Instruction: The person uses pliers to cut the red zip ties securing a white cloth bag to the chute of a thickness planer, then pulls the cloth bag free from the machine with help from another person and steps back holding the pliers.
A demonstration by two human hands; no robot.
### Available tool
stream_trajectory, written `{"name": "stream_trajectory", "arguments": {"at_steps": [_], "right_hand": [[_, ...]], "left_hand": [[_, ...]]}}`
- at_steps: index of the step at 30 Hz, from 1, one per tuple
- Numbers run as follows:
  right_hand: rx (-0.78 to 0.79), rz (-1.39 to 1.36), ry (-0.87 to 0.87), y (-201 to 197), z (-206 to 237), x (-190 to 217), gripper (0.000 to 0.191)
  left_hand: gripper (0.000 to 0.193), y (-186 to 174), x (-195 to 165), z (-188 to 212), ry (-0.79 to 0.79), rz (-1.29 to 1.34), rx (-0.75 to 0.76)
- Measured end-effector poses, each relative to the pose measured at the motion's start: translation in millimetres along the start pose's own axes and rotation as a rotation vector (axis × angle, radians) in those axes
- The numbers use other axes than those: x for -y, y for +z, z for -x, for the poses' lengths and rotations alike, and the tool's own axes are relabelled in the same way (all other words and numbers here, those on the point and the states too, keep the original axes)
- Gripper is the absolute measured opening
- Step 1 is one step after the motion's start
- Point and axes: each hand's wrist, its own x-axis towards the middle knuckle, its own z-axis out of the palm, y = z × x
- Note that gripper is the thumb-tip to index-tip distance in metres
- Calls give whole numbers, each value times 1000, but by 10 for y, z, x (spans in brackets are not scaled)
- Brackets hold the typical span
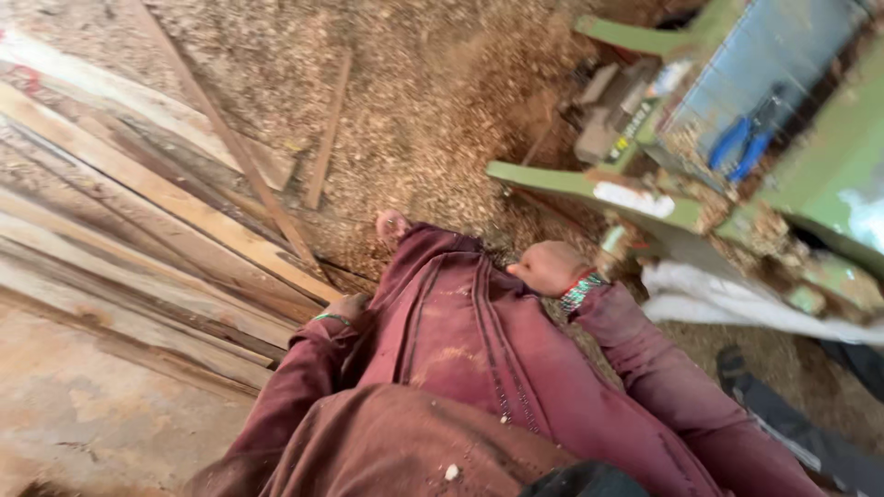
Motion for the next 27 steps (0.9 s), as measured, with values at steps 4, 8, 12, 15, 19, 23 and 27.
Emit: {"name": "stream_trajectory", "arguments": {"at_steps": [4, 8, 12, 15, 19, 23, 27], "right_hand": [[-10, 2, 30, -59, -382, -33, 44], [-39, -106, 18, -55, -545, -48, 47], [-402, -221, 7, -393, -646, -117, 41], [-595, -281, 131, -810, -944, -265, 40], [-565, -237, 226, -1557, -1913, -607, 45], [-628, -318, 240, -2653, -3081, -826, 45], [-541, -416, 78, -3364, -3645, -782, 34]], "left_hand": [[42, -313, 691, 273, -328, 103, -162], [52, -650, 937, 317, -320, 147, -133], [57, -1285, 681, -177, -313, 130, -2], [51, -1964, 268, -888, -39, 31, 46], [51, -3138, -283, -1781, 212, 63, -153], [52, -4505, -709, -2587, 42, -88, 18], [55, -5638, -1102, -3281, 75, -224, 59]]}}
